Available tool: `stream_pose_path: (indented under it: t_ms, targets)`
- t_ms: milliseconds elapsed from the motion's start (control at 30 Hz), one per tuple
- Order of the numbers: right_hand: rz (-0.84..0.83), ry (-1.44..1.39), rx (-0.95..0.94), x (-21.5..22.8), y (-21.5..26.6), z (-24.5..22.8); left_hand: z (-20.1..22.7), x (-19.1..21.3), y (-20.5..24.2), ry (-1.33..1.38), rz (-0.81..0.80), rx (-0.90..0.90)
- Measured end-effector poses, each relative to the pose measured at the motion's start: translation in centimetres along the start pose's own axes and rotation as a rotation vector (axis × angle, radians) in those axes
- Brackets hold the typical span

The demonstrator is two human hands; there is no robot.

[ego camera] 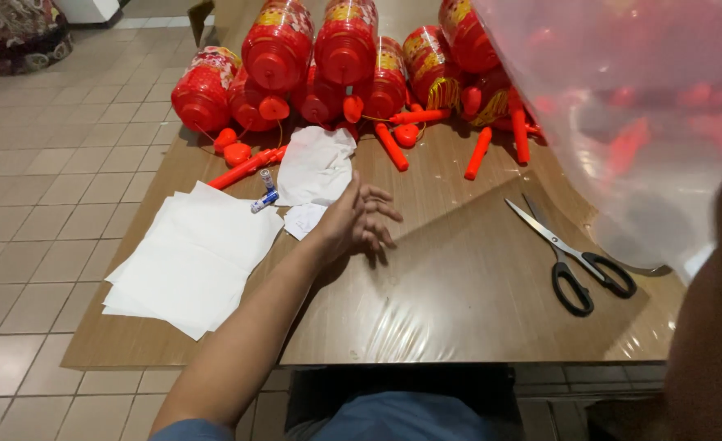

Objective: Assembling red decorative lanterns by inserting batteries into the handle and attaching components

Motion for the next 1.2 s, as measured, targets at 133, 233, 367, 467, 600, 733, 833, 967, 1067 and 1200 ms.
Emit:
stream_pose_path:
  t_ms: [133,233,367,467,600,733,833,967,1067,1200]
  targets:
    - [0.017,-0.017,0.151,-5.3,-7.3,-11.8,0.8,-1.2,1.1,0.131,-0.183,0.186]
    - [-0.087,-0.086,0.213,-10.7,-7.0,-16.5,1.5,0.4,0.9,0.265,-0.140,0.217]
    - [-0.570,-0.310,0.223,-17.9,-3.5,-18.8,4.7,3.4,1.2,0.425,0.021,0.229]
    - [-0.965,-0.576,0.182,-17.4,-3.9,-20.5,8.3,1.9,4.0,0.240,0.185,0.244]
    - [-1.090,-0.565,-0.125,-17.6,-5.5,-15.7,9.2,3.6,4.9,0.163,0.244,0.300]
    - [-0.572,-0.226,-0.238,-19.6,-5.3,-3.5,11.1,4.1,6.5,0.040,0.234,0.170]
    - [-0.508,-0.059,-0.608,-19.6,-4.5,3.4,12.0,3.7,7.8,-0.113,0.211,0.161]
    - [-0.529,-0.004,-0.921,-25.2,1.7,17.1,11.8,4.3,7.9,-0.383,0.161,0.194]
    - [-0.493,-0.042,-0.899,-23.0,0.6,12.7,10.1,6.0,6.8,-0.532,0.185,0.217]
    - [-0.427,0.066,-0.921,-22.3,0.8,14.3,9.1,7.0,6.1,-0.668,0.202,0.236]
Point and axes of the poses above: each hand's wrist, its own y-axis away from the middle knuckle, its own x-axis out of the back of the hand, z = x × y, the point moved 3 cm from there along -y, towards the middle knuckle, and after that the axes turned 10 degrees about -z, right-handed, at the moved point
